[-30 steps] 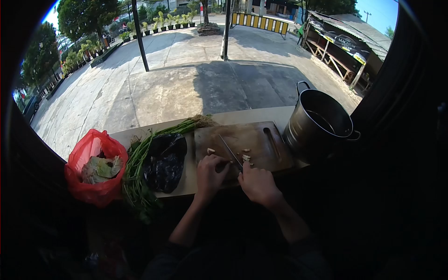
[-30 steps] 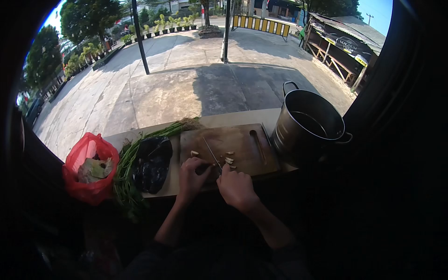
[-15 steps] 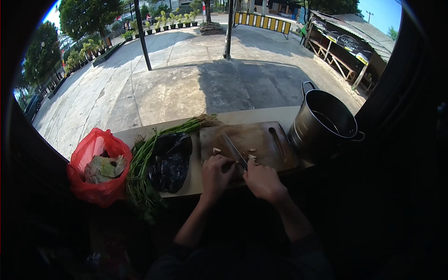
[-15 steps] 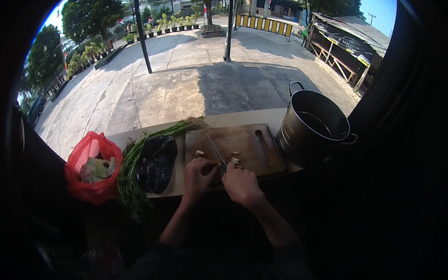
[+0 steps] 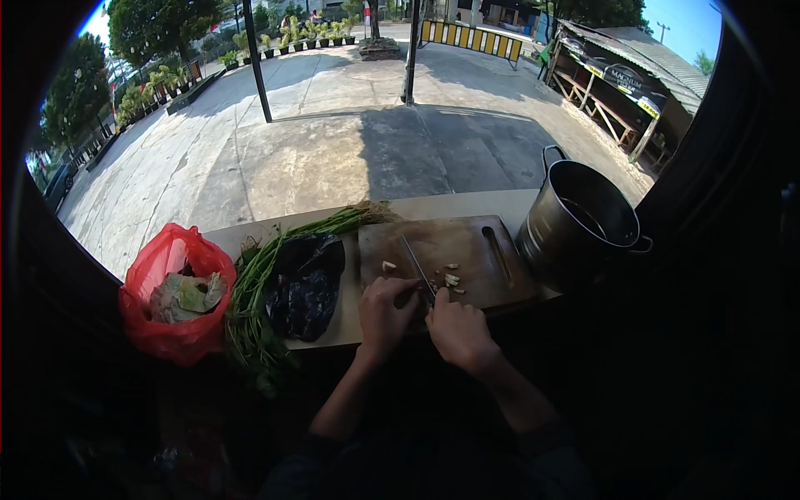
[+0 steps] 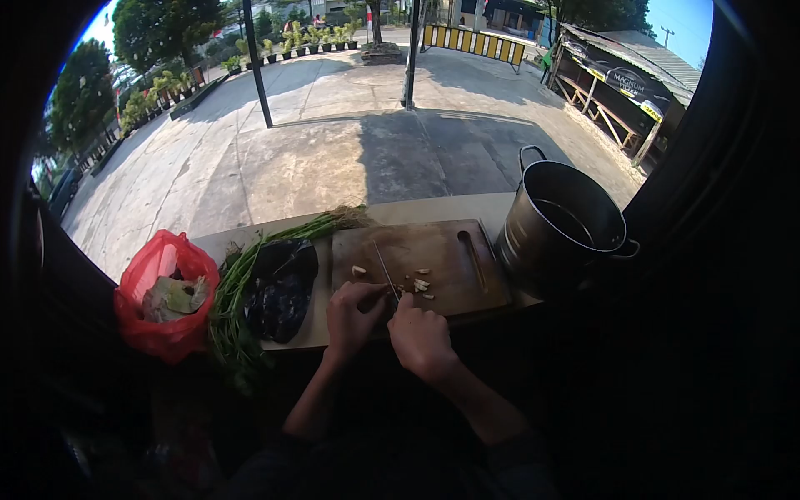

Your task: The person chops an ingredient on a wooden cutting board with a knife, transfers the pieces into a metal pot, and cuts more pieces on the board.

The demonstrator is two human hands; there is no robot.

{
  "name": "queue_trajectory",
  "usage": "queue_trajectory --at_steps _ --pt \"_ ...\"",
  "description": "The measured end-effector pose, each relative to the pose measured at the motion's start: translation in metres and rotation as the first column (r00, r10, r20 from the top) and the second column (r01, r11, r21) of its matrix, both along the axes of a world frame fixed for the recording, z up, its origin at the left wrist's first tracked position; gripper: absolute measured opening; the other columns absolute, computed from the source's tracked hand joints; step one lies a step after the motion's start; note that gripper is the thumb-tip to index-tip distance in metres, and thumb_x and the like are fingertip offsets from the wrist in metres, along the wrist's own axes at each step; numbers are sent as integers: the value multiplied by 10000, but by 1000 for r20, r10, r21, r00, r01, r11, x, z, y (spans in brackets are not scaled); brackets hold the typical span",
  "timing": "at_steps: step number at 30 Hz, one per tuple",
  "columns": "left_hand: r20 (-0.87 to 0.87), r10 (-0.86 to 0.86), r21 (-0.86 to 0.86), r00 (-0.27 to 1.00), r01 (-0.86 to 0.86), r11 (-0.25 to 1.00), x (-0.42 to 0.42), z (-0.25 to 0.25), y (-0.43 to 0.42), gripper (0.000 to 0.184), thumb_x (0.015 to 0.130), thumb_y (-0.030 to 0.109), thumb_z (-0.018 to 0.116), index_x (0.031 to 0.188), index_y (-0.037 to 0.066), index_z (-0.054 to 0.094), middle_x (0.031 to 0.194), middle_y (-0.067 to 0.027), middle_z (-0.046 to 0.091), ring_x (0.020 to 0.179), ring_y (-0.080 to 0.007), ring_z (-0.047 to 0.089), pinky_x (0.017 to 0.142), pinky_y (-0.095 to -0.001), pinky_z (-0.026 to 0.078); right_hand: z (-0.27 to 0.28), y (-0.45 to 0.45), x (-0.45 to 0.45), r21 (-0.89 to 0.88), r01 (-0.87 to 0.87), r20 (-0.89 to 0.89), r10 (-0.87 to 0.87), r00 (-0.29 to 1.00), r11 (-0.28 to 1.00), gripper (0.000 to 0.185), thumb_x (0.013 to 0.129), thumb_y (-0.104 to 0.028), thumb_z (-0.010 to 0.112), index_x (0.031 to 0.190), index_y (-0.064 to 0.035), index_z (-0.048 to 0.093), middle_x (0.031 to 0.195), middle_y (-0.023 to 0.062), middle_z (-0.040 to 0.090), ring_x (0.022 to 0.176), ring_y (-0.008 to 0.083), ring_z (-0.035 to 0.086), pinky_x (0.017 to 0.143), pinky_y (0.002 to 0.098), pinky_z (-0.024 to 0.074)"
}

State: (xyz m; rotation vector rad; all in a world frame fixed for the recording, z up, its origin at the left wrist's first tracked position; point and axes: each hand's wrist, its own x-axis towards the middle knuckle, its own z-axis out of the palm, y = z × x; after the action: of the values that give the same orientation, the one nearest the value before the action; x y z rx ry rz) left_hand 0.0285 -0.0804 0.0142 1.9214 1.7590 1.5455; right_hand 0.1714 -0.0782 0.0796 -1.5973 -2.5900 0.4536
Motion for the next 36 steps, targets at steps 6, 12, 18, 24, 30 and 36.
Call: queue_trajectory --at_steps 6,12,18,24,30,36 --pt "59 75 -135 995 -67 989 0 4 1 275 746 129 762 984 82 632 825 -15 703 576 -135 535 565 -281 431 -5 16 -4 59 23 9 -24 1000 998 284 953 -270 529 1006 -3 448 804 191 689 775 359 700 687 445 566" --pt "80 58 -157 995 -45 987 -2 3 0 268 744 87 752 986 80 638 830 -5 706 545 -126 487 543 -284 414 0 0 -7 -11 13 16 -13 1000 1000 271 965 -257 484 1014 5 438 774 243 664 786 438 664 710 520 532" --pt "86 31 -128 996 -19 992 -4 0 0 260 752 54 728 997 75 641 831 -26 692 545 -142 493 547 -297 419 -1 15 -2 5 -9 -44 9 999 1000 279 966 -249 483 1034 17 434 812 252 667 804 434 665 725 520 529" --pt "70 21 -95 997 -14 995 -5 -4 0 221 778 94 724 985 88 648 804 -41 652 565 -156 522 555 -311 424 -11 0 -18 34 53 -17 -52 998 998 270 964 -247 483 1020 12 431 764 230 666 775 428 668 697 512 535" --pt "9 66 -165 998 -63 984 -1 9 -5 195 789 152 718 962 96 645 778 -51 630 599 -198 568 573 -335 442 -6 12 -7 46 -12 -38 14 999 999 242 962 -237 486 997 -2 436 725 224 657 745 417 669 680 516 531" --pt "-131 56 -101 990 -70 992 6 8 0 164 791 148 692 927 100 616 841 -65 649 833 -258 605 748 -378 438 -12 11 3 37 52 -143 -46 989 998 256 966 -231 479 1042 13 452 725 233 650 738 440 648 680 536 510"
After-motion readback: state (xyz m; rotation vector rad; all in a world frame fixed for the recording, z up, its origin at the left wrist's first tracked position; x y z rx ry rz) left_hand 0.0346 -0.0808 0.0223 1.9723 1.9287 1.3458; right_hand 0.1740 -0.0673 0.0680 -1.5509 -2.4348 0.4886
